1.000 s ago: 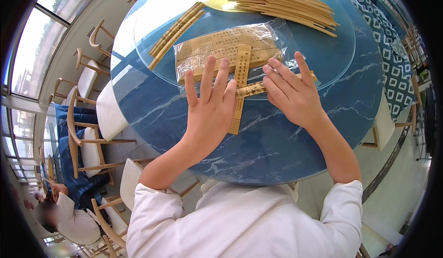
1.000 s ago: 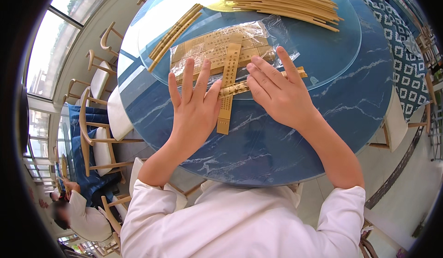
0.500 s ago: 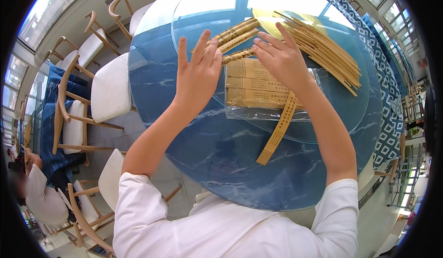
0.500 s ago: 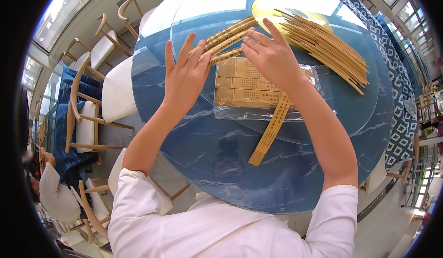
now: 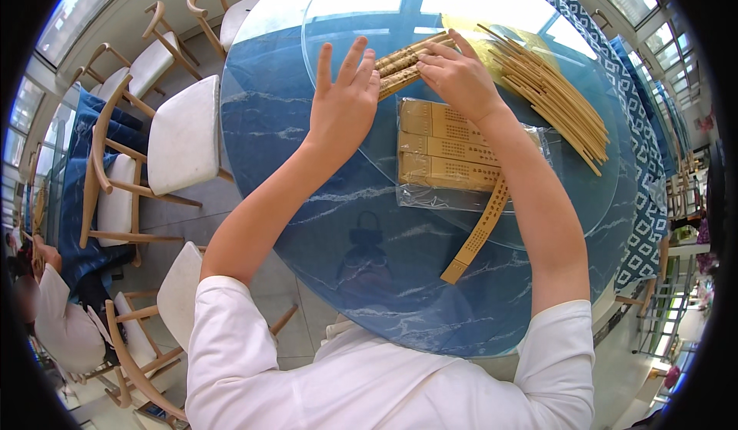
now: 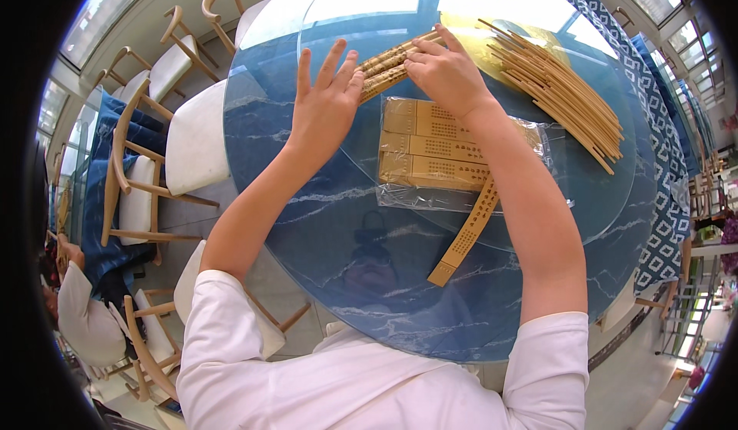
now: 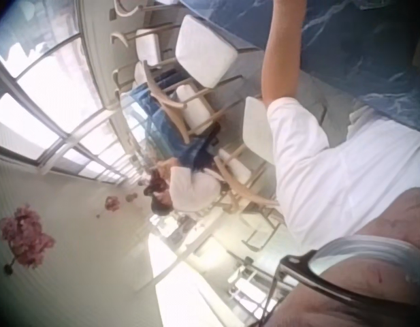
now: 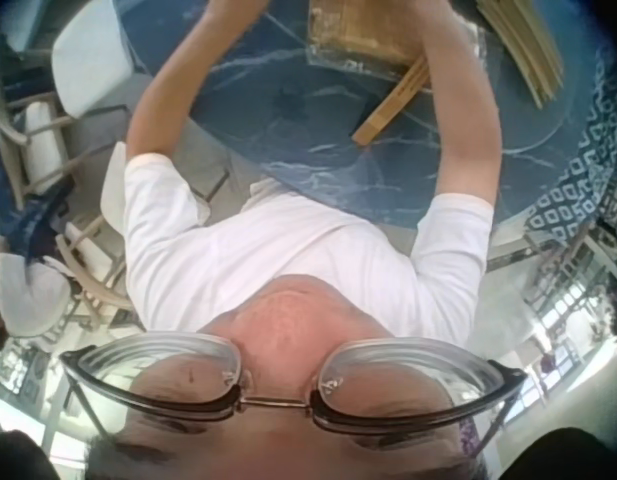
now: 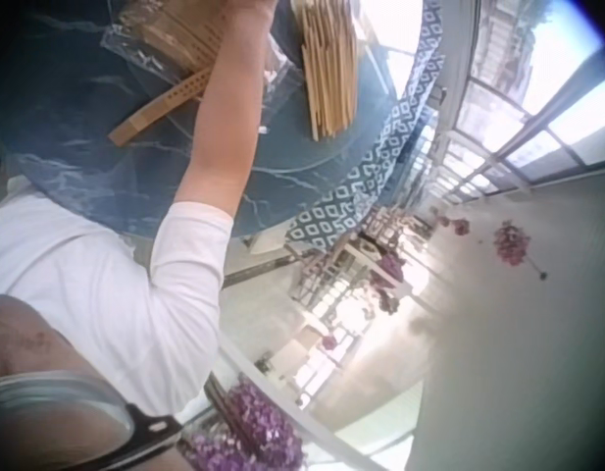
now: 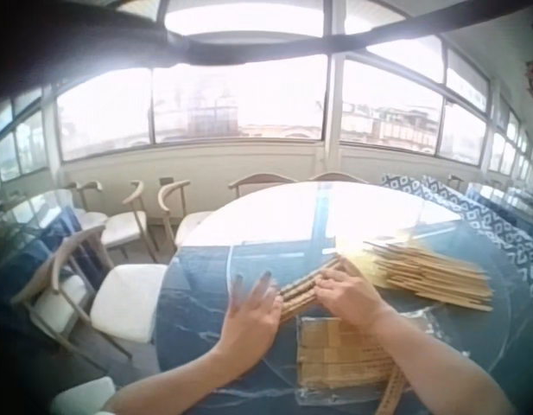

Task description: The person unpacks bamboo strips from plastic packaging and assembles them by hand on a round marble table. They repeatedly insert and align the strips, occasionally adjusting their positions and stacking completed pieces.

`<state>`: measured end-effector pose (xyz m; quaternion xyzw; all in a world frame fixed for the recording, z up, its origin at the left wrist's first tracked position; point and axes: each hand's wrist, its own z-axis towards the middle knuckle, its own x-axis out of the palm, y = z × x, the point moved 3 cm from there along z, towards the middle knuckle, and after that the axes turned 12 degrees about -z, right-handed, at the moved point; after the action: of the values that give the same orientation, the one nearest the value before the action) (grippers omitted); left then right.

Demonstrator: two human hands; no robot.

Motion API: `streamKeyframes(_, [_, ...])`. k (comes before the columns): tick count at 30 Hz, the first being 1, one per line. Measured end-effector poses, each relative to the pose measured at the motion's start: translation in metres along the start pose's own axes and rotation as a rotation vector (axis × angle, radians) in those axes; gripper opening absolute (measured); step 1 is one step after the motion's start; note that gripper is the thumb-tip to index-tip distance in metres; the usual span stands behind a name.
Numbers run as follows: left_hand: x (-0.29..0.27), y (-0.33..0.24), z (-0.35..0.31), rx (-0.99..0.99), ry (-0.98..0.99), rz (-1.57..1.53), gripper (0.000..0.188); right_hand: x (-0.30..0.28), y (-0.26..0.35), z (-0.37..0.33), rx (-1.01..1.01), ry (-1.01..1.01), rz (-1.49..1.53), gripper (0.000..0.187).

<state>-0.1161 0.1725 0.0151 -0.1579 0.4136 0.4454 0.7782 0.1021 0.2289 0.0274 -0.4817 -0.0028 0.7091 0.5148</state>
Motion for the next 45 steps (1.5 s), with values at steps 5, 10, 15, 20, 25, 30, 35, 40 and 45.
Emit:
streamKeyframes(5, [0.000, -0.005, -0.001, -0.009, 0.052, 0.023, 0.026, 0.000, 0.000, -0.001, -0.031, 0.044, -0.039, 0.012])
streamKeyframes(10, [0.002, -0.010, -0.002, -0.034, 0.090, 0.068, 0.028, 0.002, 0.001, -0.005, -0.033, 0.031, -0.042, 0.013])
streamKeyframes(15, [0.002, -0.012, -0.005, -0.084, 0.110, 0.006, 0.029, -0.002, 0.002, -0.005, -0.017, 0.055, -0.010, 0.016])
streamKeyframes(20, [0.001, -0.014, -0.003, -0.103, 0.168, -0.001, 0.031, -0.003, 0.000, -0.007, 0.012, 0.085, 0.059, 0.024])
streamKeyframes(25, [0.006, -0.013, -0.006, -0.112, 0.176, -0.003, 0.041, -0.009, -0.003, -0.011, 0.083, 0.114, 0.103, 0.039])
streamKeyframes(30, [-0.001, -0.021, -0.003, -0.191, 0.233, 0.060, 0.060, -0.023, -0.014, -0.028, 0.259, 0.129, 0.049, 0.076])
streamKeyframes(35, [-0.012, -0.050, 0.007, -0.212, 0.179, -0.063, 0.077, -0.051, -0.019, -0.047, 0.404, 0.160, -0.045, 0.102])
streamKeyframes(40, [-0.028, -0.091, 0.017, -0.134, 0.159, -0.267, 0.094, -0.083, -0.021, -0.082, 0.510, 0.222, -0.058, 0.117])
streamKeyframes(45, [-0.039, -0.134, 0.022, -0.094, 0.265, -0.280, 0.103, -0.110, -0.026, -0.133, 0.596, 0.353, -0.127, 0.121])
